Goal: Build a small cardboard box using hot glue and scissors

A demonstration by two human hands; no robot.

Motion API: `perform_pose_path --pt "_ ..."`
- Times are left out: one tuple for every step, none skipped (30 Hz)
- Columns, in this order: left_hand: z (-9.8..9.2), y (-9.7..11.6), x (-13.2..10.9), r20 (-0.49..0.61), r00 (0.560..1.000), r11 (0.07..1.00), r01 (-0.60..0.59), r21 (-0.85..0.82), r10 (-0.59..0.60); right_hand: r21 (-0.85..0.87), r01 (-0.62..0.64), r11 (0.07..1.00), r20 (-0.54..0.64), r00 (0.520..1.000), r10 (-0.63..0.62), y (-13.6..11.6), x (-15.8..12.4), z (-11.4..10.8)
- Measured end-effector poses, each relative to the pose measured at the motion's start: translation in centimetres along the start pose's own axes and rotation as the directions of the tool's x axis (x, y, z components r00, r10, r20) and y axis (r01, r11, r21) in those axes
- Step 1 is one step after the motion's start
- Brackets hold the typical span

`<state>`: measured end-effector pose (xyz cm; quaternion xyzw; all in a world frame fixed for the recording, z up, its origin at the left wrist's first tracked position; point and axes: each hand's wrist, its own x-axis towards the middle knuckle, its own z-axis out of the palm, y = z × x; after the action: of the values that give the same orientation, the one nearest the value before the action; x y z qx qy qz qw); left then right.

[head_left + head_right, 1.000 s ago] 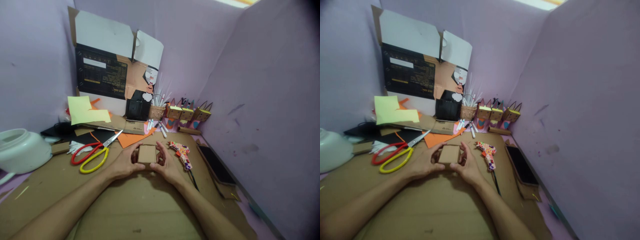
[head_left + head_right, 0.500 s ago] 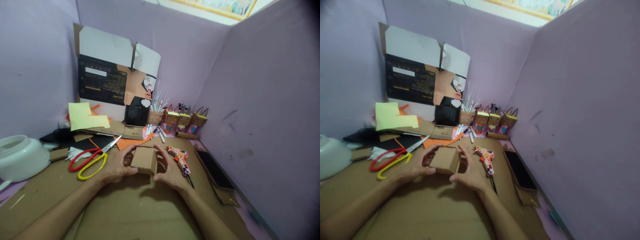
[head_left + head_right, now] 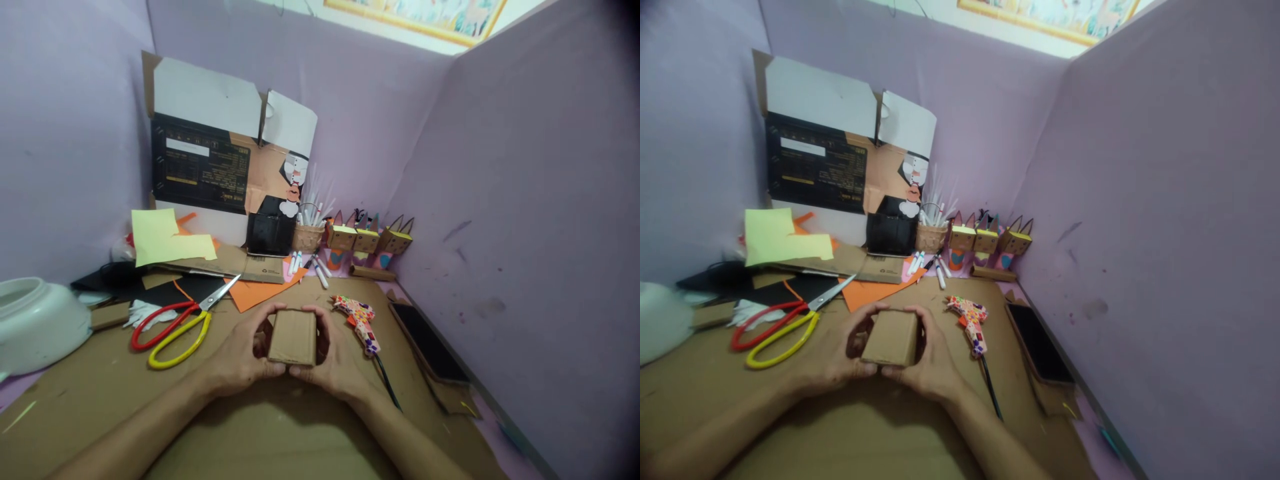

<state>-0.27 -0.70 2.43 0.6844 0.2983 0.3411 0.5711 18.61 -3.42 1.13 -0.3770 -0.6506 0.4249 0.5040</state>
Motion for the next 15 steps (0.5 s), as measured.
perform_pose_path --pt "0.01 -0.05 -0.03 0.001 1.0 1.0 -0.006 -0.003 0.006 0.011 0.009 1.0 0.002 1.0 -0.009 0.06 -0.01 0.05" --pt "0.01 -0.07 -0.05 0.001 1.0 1.0 -0.009 -0.003 0.009 0.017 0.017 1.0 0.005 1.0 -0.017 0.09 -0.02 0.08" --pt "0.01 -0.05 -0.06 0.002 1.0 1.0 -0.009 0.001 0.009 0.021 0.022 1.0 0.01 1.0 -0.022 0.08 -0.03 0.1" --pt "0.02 -0.01 -0.07 0.004 1.0 1.0 -0.007 0.01 0.007 0.022 0.026 0.999 0.015 1.0 -0.026 0.05 -0.03 0.11" --pt "0.02 0.04 -0.07 0.007 1.0 1.0 -0.006 0.021 0.006 0.018 0.029 0.999 0.018 0.999 -0.029 0.0 -0.02 0.11" --pt "0.02 0.1 -0.07 0.013 1.0 0.999 -0.006 0.032 0.006 0.008 0.032 0.999 0.019 0.999 -0.032 -0.07 -0.01 0.1" --pt "0.02 0.16 -0.07 0.017 1.0 0.999 -0.011 0.038 0.01 -0.005 0.034 0.999 0.019 0.999 -0.034 -0.15 0.01 0.09" --pt "0.03 0.22 -0.07 0.022 1.0 0.999 -0.018 0.039 0.017 -0.02 0.037 0.999 0.014 0.999 -0.036 -0.22 0.02 0.08" --pt "0.03 0.29 -0.06 0.024 0.999 0.999 -0.027 0.033 0.026 -0.033 0.036 0.999 0.011 0.999 -0.036 -0.27 0.04 0.07" --pt "0.04 0.37 -0.05 0.026 0.999 0.999 -0.035 0.026 0.034 -0.042 0.033 0.999 0.008 0.999 -0.033 -0.3 0.04 0.07" --pt "0.04 0.46 -0.04 0.028 0.999 0.999 -0.041 0.021 0.04 -0.042 0.027 0.999 0.004 1.0 -0.027 -0.31 0.04 0.06" --pt "0.04 0.56 -0.03 0.028 0.999 0.999 -0.047 0.02 0.047 -0.034 0.02 0.999 -0.001 1.0 -0.02 -0.31 0.03 0.06" --pt "0.03 0.67 -0.02 0.027 0.998 0.998 -0.053 0.023 0.052 -0.022 0.016 1.0 -0.006 1.0 -0.016 -0.28 0.02 0.04" --pt "0.01 0.76 0.0 0.026 0.998 0.998 -0.059 0.03 0.058 -0.013 0.012 1.0 -0.01 1.0 -0.012 -0.26 0.0 0.02" --pt "-0.02 0.83 0.02 0.025 0.998 0.997 -0.063 0.036 0.062 -0.015 0.011 1.0 -0.015 1.0 -0.012 -0.25 -0.02 -0.02"
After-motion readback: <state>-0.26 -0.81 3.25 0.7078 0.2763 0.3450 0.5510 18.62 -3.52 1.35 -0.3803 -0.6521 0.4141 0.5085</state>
